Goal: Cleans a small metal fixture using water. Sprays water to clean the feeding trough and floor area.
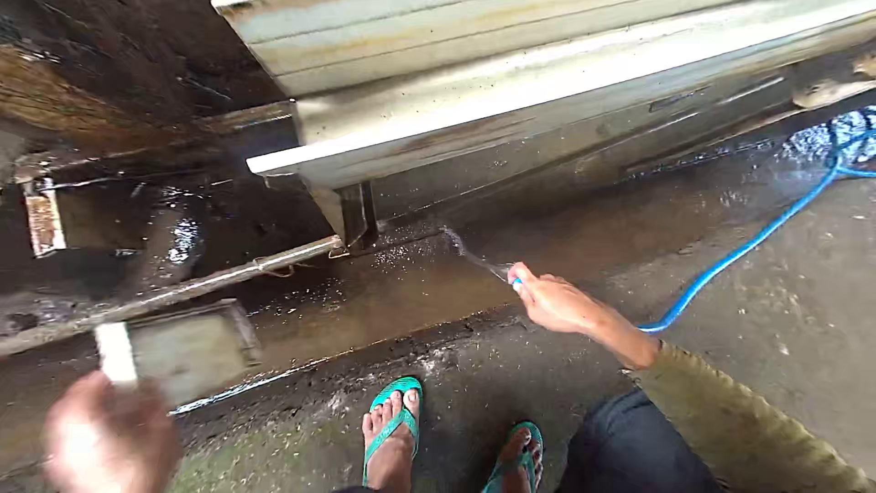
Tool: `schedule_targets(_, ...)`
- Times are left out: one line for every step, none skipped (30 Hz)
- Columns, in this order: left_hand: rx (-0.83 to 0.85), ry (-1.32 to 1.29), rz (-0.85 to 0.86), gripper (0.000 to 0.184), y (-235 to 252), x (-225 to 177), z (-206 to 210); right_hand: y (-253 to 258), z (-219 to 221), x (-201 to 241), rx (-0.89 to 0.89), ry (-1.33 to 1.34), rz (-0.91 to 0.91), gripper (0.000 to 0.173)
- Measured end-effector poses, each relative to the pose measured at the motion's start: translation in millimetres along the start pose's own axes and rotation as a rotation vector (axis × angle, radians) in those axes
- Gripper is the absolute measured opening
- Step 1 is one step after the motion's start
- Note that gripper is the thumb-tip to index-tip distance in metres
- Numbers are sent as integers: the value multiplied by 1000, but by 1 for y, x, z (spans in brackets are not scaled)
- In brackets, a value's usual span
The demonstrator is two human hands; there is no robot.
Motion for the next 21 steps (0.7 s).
schedule_targets(129, -103, -2, 45, -9, -39, 29, 3, 3, 4, 10, -20, -9, 39)
schedule_targets(277, -175, -7, 42, -16, -71, 62, 4, 7, 9, 20, -40, -17, 39)
schedule_targets(426, -229, -5, 39, -20, -100, 94, 6, 10, 13, 32, -61, -24, 39)
schedule_targets(559, -280, 5, 35, -21, -128, 122, 7, 13, 17, 47, -78, -27, 40)
schedule_targets(681, -337, 11, 35, -20, -156, 145, 9, 16, 20, 62, -92, -30, 40)
schedule_targets(798, -417, 0, 37, -20, -182, 163, 11, 21, 21, 81, -104, -34, 40)
schedule_targets(901, -531, -37, 41, -21, -207, 179, 13, 28, 21, 102, -117, -46, 40)
schedule_targets(982, -670, -97, 43, -21, -230, 193, 16, 34, 21, 117, -132, -68, 40)
schedule_targets(1030, -804, -155, 43, -19, -251, 202, 18, 39, 22, 128, -141, -86, 40)
schedule_targets(1058, -899, -187, 43, -17, -269, 208, 19, 43, 22, 136, -145, -99, 40)
schedule_targets(1069, -958, -197, 44, -13, -285, 213, 21, 46, 21, 135, -150, -110, 40)
schedule_targets(1073, -995, -201, 45, -9, -298, 218, 22, 46, 21, 130, -152, -121, 40)
schedule_targets(1081, -1021, -207, 48, -6, -309, 221, 23, 47, 21, 128, -146, -134, 40)
schedule_targets(1092, -1046, -218, 53, -5, -316, 223, 22, 49, 23, 134, -141, -142, 40)
schedule_targets(1103, -1072, -223, 58, -4, -322, 223, 20, 52, 25, 143, -136, -150, 41)
schedule_targets(1110, -1093, -218, 64, -3, -327, 222, 19, 54, 29, 150, -135, -158, 41)
schedule_targets(1105, -1099, -205, 67, -3, -332, 219, 17, 56, 32, 155, -134, -168, 40)
schedule_targets(1094, -1094, -173, 67, -3, -335, 217, 15, 58, 36, 155, -132, -182, 41)
schedule_targets(1076, -1090, -126, 65, -3, -337, 215, 14, 59, 39, 147, -130, -192, 41)
schedule_targets(1068, -1100, -71, 64, -2, -340, 215, 13, 59, 42, 138, -128, -195, 40)
schedule_targets(1068, -1119, -31, 64, -2, -342, 216, 12, 58, 44, 132, -125, -192, 40)
Point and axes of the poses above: each hand's wrist, its own y-axis towards the middle knuckle, its own z-axis out of the palm, x = y × z, the point moved 6 cm from there along y, towards the middle knuckle, and after that the axes turned 14 degrees about y, right-handed, at the moved point
